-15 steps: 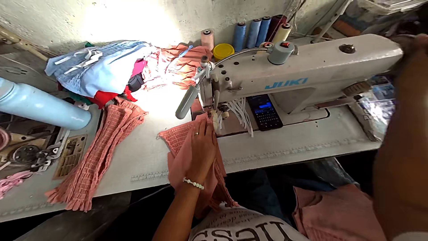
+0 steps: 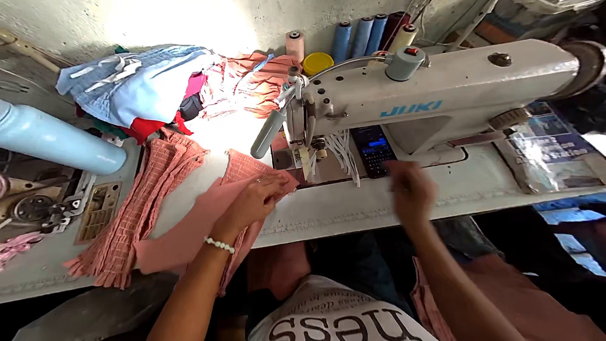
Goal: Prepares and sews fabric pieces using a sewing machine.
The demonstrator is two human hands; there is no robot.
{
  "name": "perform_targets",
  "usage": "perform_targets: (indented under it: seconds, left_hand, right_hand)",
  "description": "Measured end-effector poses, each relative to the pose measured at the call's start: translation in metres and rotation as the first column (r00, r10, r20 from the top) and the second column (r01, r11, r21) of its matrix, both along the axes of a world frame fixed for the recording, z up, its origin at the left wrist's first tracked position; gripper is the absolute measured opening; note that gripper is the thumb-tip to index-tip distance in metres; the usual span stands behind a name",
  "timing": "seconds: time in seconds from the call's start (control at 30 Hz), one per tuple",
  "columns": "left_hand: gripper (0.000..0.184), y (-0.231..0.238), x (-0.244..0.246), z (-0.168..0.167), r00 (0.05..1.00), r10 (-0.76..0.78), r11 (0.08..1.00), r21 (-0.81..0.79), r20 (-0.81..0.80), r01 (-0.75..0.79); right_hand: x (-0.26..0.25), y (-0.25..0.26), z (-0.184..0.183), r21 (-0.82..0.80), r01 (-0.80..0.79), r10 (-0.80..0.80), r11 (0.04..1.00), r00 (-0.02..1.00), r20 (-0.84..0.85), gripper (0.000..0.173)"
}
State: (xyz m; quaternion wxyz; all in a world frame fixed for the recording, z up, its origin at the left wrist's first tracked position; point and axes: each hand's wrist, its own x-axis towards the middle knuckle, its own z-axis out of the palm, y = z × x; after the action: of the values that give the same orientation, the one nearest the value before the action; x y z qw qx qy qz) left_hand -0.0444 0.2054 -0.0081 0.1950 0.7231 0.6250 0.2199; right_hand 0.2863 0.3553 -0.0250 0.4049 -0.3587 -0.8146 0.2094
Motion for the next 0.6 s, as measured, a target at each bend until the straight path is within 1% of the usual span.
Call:
perform_targets:
  seconds: [0.03, 0.07, 0.1, 0.13, 0.17, 0.23, 0.3, 0.37, 0.47, 0.53, 0.6]
  left_hand:
    - [0.021, 0.005, 0.007, 0.002, 1.0, 0.023, 1.0, 0.008, -0.01, -0.023]
    - [0.018, 0.009, 0.017, 0.003, 0.998, 0.057, 0.998, 0.026, -0.022, -0.056]
    - [0.016, 0.01, 0.027, 0.003, 0.994, 0.104, 0.993, 0.052, -0.03, -0.102]
    - [0.016, 0.01, 0.036, 0.0, 0.986, 0.163, 0.984, 0.081, -0.027, -0.161]
    - [0.017, 0.009, 0.044, -0.004, 0.974, 0.227, 0.967, 0.119, -0.005, -0.225]
    - [0.019, 0.008, 0.052, -0.018, 0.949, 0.31, 0.925, 0.214, 0.053, -0.314]
    - [0.026, 0.011, 0.048, -0.031, 0.953, 0.299, 0.911, 0.284, 0.045, -0.299]
    - [0.031, 0.017, 0.036, -0.037, 0.974, 0.227, 0.932, 0.294, -0.023, -0.211]
    - [0.031, 0.035, 0.009, -0.038, 0.993, 0.055, 0.954, 0.299, -0.105, -0.021]
    - [0.029, 0.049, -0.004, -0.036, 0.992, -0.052, 0.951, 0.296, -0.112, 0.083]
    - [0.031, 0.059, -0.012, -0.034, 0.987, -0.113, 0.947, 0.287, -0.117, 0.142]
  right_hand:
    - [-0.027, -0.016, -0.002, 0.025, -0.157, 0.156, 0.987, 0.987, 0.043, 0.024]
    - [-0.052, -0.026, -0.005, 0.054, -0.293, 0.288, 0.955, 0.954, 0.078, 0.023]
    - [-0.073, -0.033, -0.008, 0.076, -0.391, 0.381, 0.917, 0.917, 0.121, 0.023]
    - [-0.089, -0.036, -0.012, 0.094, -0.45, 0.43, 0.888, 0.885, 0.177, 0.024]
    - [-0.101, -0.036, -0.016, 0.115, -0.477, 0.445, 0.871, 0.867, 0.223, 0.024]
    - [-0.112, -0.034, -0.023, 0.153, -0.483, 0.432, 0.862, 0.858, 0.278, 0.026]
    - [-0.112, -0.035, -0.024, 0.166, -0.472, 0.415, 0.866, 0.863, 0.29, 0.026]
    - [-0.11, -0.04, -0.026, 0.178, -0.445, 0.388, 0.878, 0.877, 0.282, 0.027]
    - [-0.112, -0.051, -0.03, 0.211, -0.367, 0.302, 0.906, 0.91, 0.284, 0.029]
    - [-0.115, -0.055, -0.032, 0.22, -0.309, 0.241, 0.925, 0.927, 0.288, 0.03]
    - [-0.118, -0.057, -0.031, 0.203, -0.271, 0.201, 0.941, 0.93, 0.307, 0.032]
